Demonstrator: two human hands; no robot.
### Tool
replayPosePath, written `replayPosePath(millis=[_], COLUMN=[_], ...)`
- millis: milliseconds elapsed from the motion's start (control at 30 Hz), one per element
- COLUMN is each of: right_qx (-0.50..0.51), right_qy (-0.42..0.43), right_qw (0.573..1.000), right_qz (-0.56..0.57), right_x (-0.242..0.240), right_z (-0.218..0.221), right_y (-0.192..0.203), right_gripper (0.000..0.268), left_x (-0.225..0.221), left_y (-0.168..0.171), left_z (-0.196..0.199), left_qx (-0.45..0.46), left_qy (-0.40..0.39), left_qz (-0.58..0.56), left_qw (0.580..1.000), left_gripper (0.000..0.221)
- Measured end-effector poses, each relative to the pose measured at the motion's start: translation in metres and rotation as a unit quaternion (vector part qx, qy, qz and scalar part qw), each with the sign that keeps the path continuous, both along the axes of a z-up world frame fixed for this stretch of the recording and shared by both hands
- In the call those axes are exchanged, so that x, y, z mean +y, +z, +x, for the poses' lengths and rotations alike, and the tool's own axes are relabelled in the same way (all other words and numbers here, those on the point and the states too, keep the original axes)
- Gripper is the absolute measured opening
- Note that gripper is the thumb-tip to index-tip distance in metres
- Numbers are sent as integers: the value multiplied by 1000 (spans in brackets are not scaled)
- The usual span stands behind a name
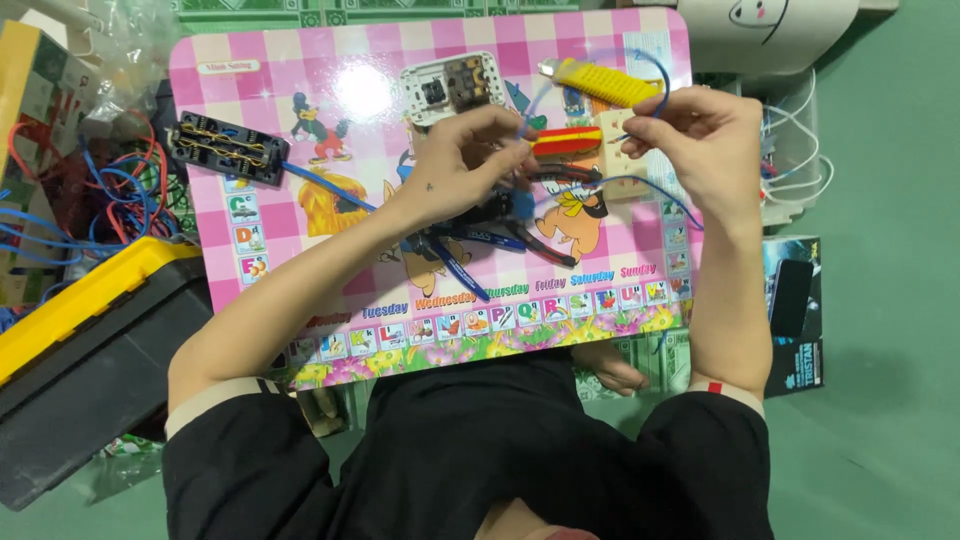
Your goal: The person uses a screwdriver and pliers to strip and connect wires to a black electrical component and a white socket. They manipulate the wires and tighten screws to secure the connections.
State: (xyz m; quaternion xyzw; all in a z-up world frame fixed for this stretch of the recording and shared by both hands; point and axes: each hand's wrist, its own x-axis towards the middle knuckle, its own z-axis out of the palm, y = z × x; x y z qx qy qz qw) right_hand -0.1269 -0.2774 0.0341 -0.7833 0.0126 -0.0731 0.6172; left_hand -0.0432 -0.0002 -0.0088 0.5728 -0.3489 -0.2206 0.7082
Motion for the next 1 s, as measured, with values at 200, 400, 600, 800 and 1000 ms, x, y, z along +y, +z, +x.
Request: replayPosePath(millis=[200, 400, 600, 800, 1000], right_qx=[-149, -197, -273, -356, -300], right_qy=[15, 7, 25, 50, 37], right_qw=[988, 979, 959, 923, 928], right_qz=[-37, -53, -72, -138, -219], right_x=[18, 36, 33, 48, 51], right_z=[5, 9, 16, 15, 4], right_y=[-16, -33, -44, -25, -24], right_gripper=[16, 18, 14, 15, 25], left_x=[-23, -41, -45, -39, -22], left_y=[-1, -5, -33, -37, 13], left_z=[11, 10, 15, 15, 6], left_qx=[164, -26, -4, 19, -216], left_qy=[-12, 44, 55, 24, 65], left_qz=[28, -45, -21, -20, 27], left_qw=[986, 998, 998, 999, 974], left_gripper=[36, 32, 19, 19, 27])
